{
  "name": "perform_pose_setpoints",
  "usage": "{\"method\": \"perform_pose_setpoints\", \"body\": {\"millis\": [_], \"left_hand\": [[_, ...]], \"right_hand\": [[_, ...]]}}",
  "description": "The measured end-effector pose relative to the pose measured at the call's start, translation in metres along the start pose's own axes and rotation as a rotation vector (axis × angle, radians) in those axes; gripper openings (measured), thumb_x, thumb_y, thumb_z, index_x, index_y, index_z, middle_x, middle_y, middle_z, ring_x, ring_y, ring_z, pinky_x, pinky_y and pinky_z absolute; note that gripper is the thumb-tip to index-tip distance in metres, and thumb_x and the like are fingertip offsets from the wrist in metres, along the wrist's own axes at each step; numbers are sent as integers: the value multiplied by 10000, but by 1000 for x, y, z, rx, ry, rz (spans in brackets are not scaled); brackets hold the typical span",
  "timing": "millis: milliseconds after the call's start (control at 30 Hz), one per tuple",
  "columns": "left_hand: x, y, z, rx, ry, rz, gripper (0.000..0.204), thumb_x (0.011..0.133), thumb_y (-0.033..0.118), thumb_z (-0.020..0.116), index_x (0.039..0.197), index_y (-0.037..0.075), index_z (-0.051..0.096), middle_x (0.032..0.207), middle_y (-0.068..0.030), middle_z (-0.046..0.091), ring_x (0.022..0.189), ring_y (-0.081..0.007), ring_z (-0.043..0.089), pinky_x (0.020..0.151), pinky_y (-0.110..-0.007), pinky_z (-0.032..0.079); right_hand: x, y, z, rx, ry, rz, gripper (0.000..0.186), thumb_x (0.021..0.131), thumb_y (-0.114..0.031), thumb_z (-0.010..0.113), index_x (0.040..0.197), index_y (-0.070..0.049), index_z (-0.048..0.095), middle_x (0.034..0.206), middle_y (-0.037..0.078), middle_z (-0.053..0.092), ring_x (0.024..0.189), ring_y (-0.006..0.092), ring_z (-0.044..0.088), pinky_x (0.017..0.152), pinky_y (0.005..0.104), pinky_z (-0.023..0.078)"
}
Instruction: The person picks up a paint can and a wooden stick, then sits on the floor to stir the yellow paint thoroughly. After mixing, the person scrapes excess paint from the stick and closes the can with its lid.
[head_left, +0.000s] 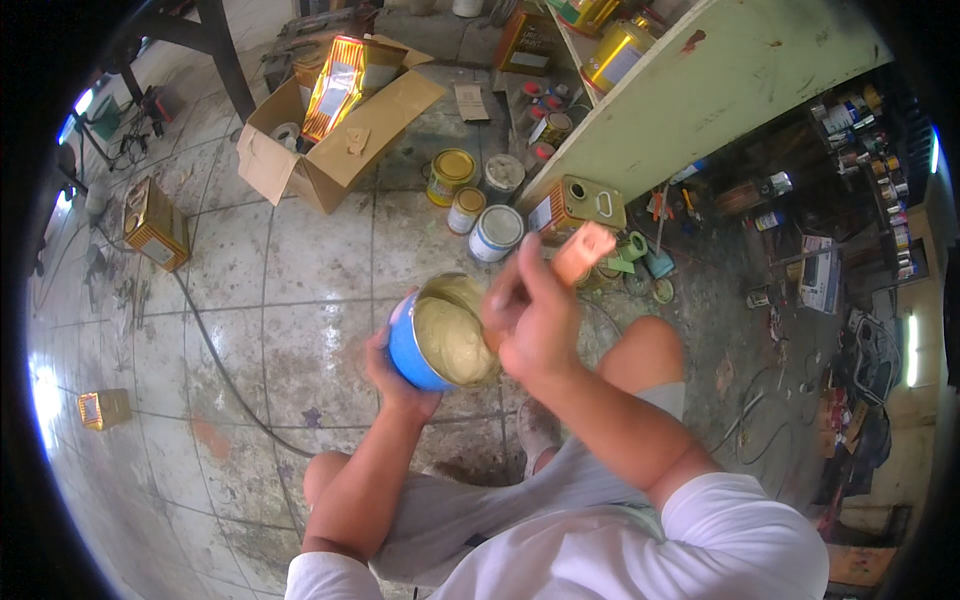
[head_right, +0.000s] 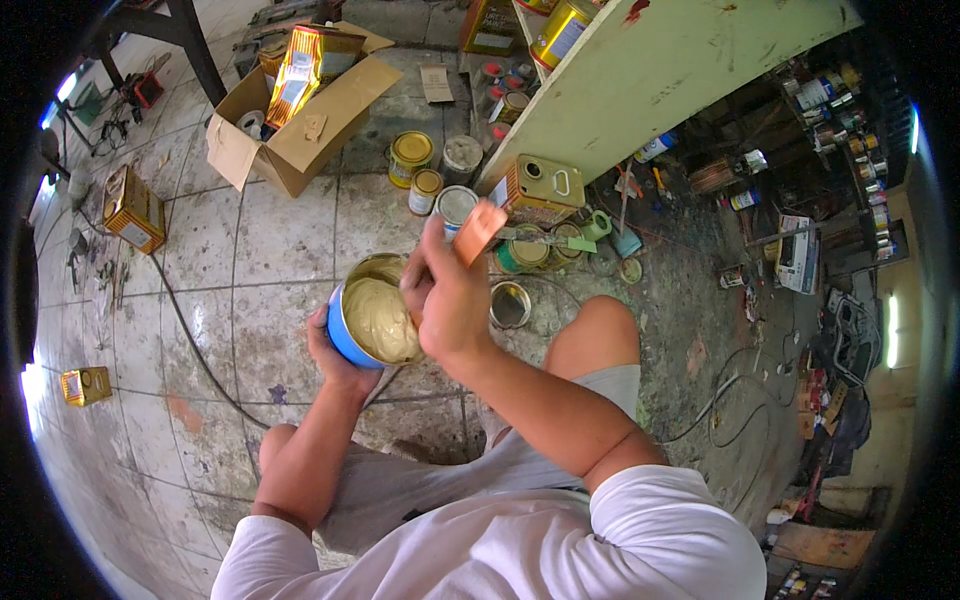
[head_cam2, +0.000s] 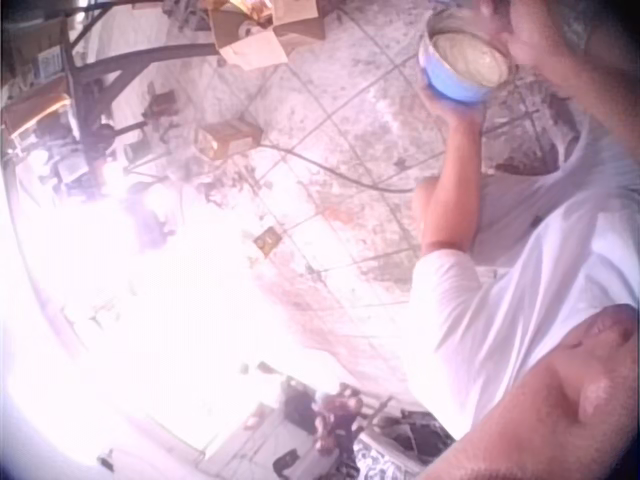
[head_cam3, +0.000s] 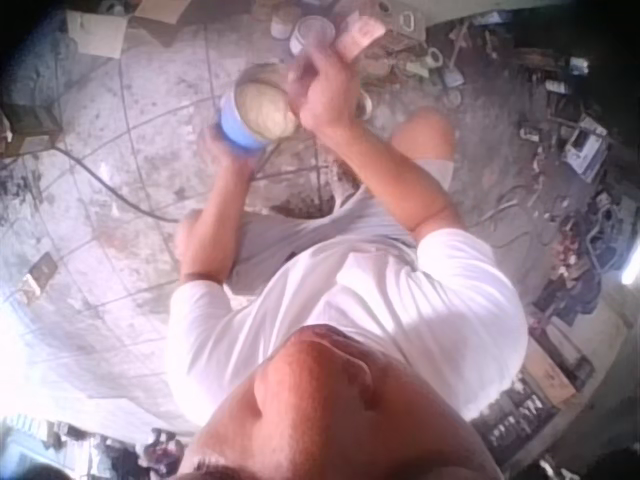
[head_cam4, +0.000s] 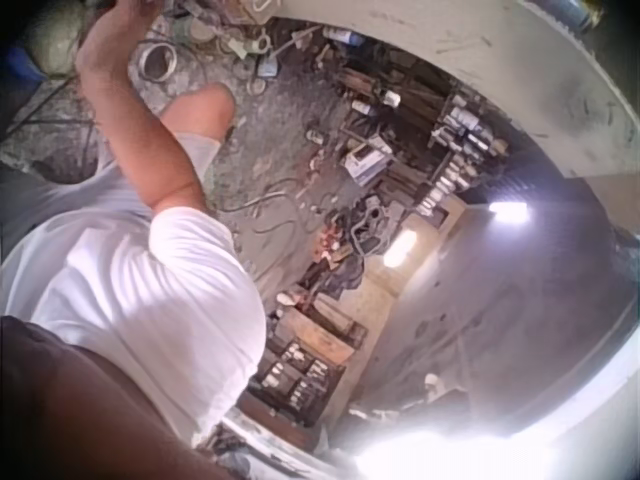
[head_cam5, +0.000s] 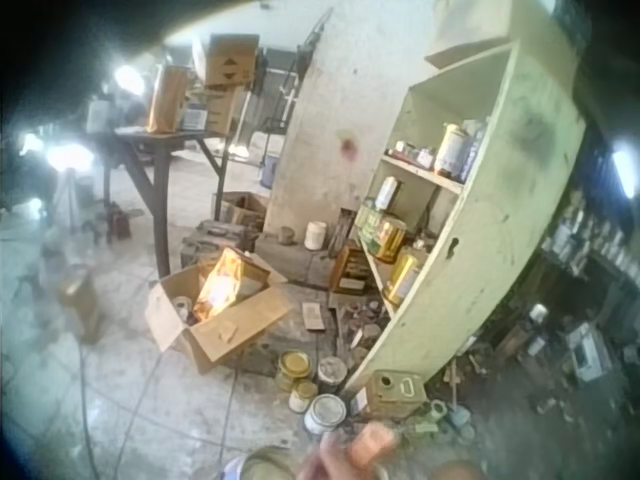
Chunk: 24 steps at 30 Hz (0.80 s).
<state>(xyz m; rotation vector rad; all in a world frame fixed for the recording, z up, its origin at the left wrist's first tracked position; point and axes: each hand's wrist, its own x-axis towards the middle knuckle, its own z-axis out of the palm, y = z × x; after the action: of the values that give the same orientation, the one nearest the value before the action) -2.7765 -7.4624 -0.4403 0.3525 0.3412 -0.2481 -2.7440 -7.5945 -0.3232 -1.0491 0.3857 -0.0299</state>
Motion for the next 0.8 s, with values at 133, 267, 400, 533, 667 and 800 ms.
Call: {"method": "perform_pose_setpoints", "body": {"millis": [133, 267, 400, 533, 667, 800], "left_hand": [[10, 2, -10, -32, -68, -102, 843, 837, 531, 513, 1542, 84, 396, 1509, -163, 491, 1367, -360, 501, 1153, -506, 393], [9, 0, -6, -49, -118, -183, 841, 842, 530, 504, 1549, 92, 386, 1516, -163, 486, 1373, -359, 495, 1156, -511, 388], [7, -2, -3, -56, -178, -206, 841, 844, 531, 510, 1547, 87, 388, 1516, -162, 487, 1376, -359, 492, 1154, -509, 388], [6, -6, -4, -20, -133, -199, 796, 864, 524, 504, 1518, 77, 431, 1492, -158, 514, 1353, -348, 513, 1138, -490, 405], [3, -7, -9, -103, -60, -225, 707, 896, 513, 483, 1448, 71, 512, 1414, -152, 585, 1290, -338, 562, 1107, -476, 433], [1, -8, -26, -179, -28, -300, 655, 922, 514, 464, 1391, 69, 562, 1357, -151, 626, 1242, -341, 596, 1084, -479, 452]], "right_hand": [[7, -41, 8, 166, 1, -10, 542, 1034, -463, 545, 618, -122, 479, 525, -3, 362, 428, 127, 242, 451, 319, 212], [-9, -69, 17, 128, -113, -148, 538, 1058, -426, 527, 640, -92, 465, 546, 8, 372, 426, 105, 225, 437, 300, 186], [-18, -86, 26, 32, -150, -218, 629, 1062, -536, 424, 579, -134, 455, 485, -35, 247, 440, 111, 168, 482, 311, 181], [-16, -54, 24, 81, -336, -239, 621, 1084, -529, 354, 629, -127, 482, 498, -29, 263, 461, 116, 181, 510, 310, 209], [-28, -9, 9, -112, -413, -245, 583, 1106, -412, 377, 654, -70, 511, 559, 49, 446, 505, 141, 347, 552, 326, 327], [-22, 5, -13, -264, -527, -116, 573, 1106, -382, 400, 673, -34, 545, 617, 95, 540, 549, 159, 445, 582, 326, 373]]}}
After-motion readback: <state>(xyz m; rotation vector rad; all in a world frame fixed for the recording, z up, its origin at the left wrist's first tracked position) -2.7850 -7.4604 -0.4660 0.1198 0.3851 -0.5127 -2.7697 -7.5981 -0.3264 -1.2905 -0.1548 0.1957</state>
